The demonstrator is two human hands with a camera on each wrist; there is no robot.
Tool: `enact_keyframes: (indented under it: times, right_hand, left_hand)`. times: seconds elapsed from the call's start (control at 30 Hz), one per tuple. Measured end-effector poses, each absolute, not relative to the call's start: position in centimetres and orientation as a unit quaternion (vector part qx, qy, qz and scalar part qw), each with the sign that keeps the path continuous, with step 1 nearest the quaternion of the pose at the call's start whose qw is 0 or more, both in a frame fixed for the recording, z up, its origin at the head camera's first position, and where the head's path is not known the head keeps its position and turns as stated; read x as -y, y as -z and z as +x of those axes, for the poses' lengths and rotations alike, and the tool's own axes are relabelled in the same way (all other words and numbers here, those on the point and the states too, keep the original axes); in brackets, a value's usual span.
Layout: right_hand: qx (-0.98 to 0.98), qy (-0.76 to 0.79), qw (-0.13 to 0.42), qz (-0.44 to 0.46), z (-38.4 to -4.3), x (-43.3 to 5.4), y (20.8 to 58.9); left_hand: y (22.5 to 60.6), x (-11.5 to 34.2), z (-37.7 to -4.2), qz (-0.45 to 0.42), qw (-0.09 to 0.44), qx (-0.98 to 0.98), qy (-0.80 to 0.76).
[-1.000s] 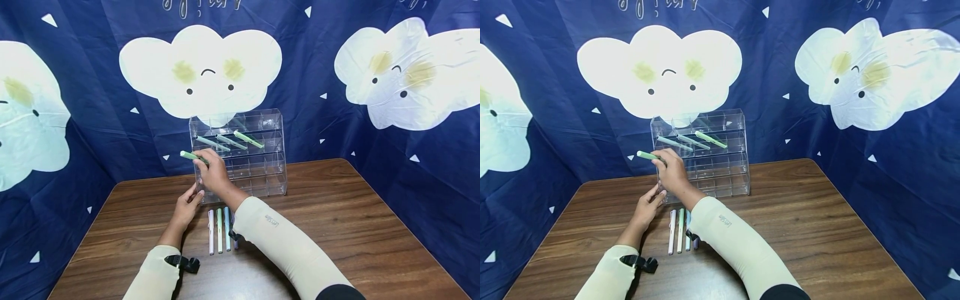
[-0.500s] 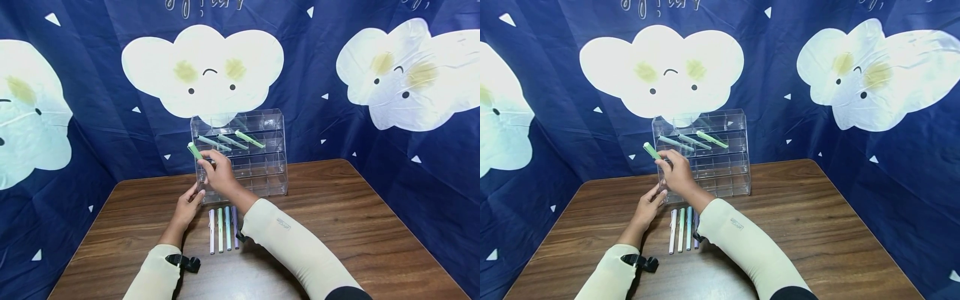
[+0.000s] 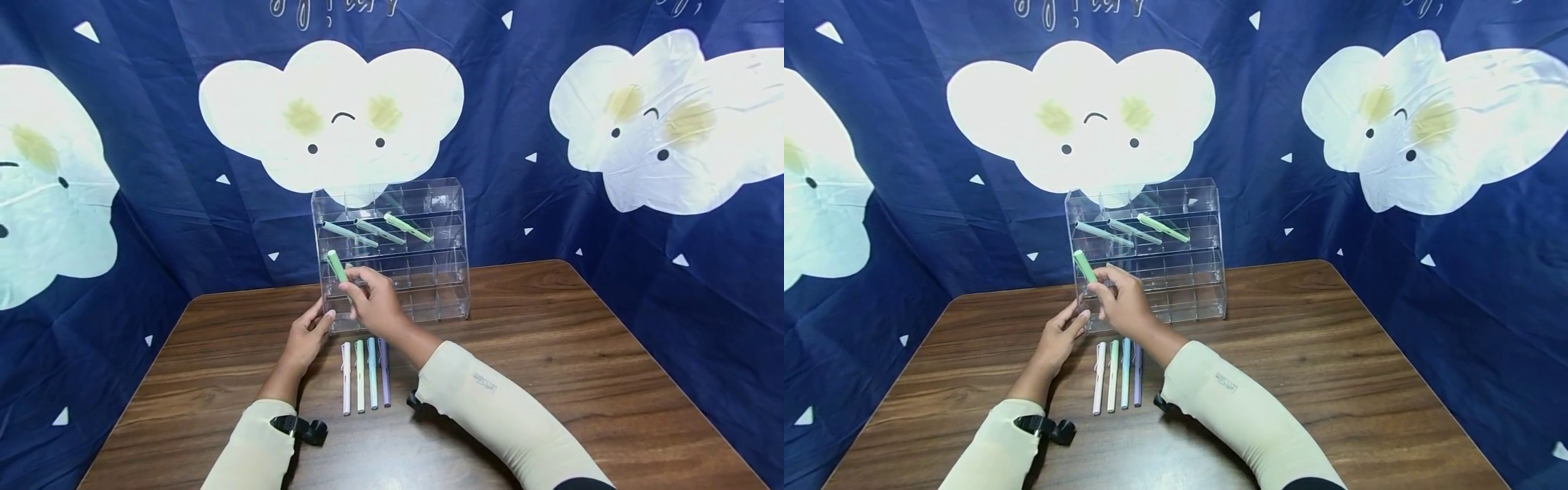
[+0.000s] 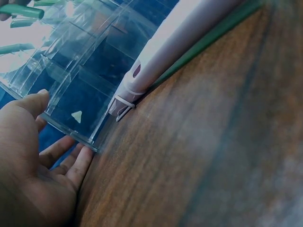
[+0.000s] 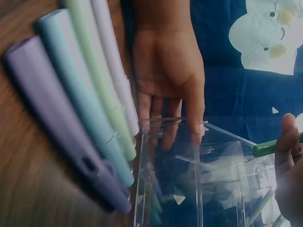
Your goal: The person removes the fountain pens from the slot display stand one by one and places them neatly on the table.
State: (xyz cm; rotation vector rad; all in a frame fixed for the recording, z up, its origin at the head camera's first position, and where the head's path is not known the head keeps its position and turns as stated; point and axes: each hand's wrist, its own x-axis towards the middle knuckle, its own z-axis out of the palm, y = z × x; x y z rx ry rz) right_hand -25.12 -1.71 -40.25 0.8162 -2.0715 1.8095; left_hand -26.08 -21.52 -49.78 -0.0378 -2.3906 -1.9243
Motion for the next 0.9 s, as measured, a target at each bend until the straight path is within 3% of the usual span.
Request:
enact_keyframes:
  times: [0.63,0.9]
  right_hand:
    - [0.726,-0.638,-0.017,0.257,-22.6,-2.3,41.0]
    - [0.732,-0.639,-0.028,0.235,-21.8,-3.9,41.6]
  left_hand:
    - [49.9,21.5,-26.2,-0.017,0.038,0.772,0.634]
    - [49.9,21.5,-26.2,-0.007,0.039,0.774,0.632]
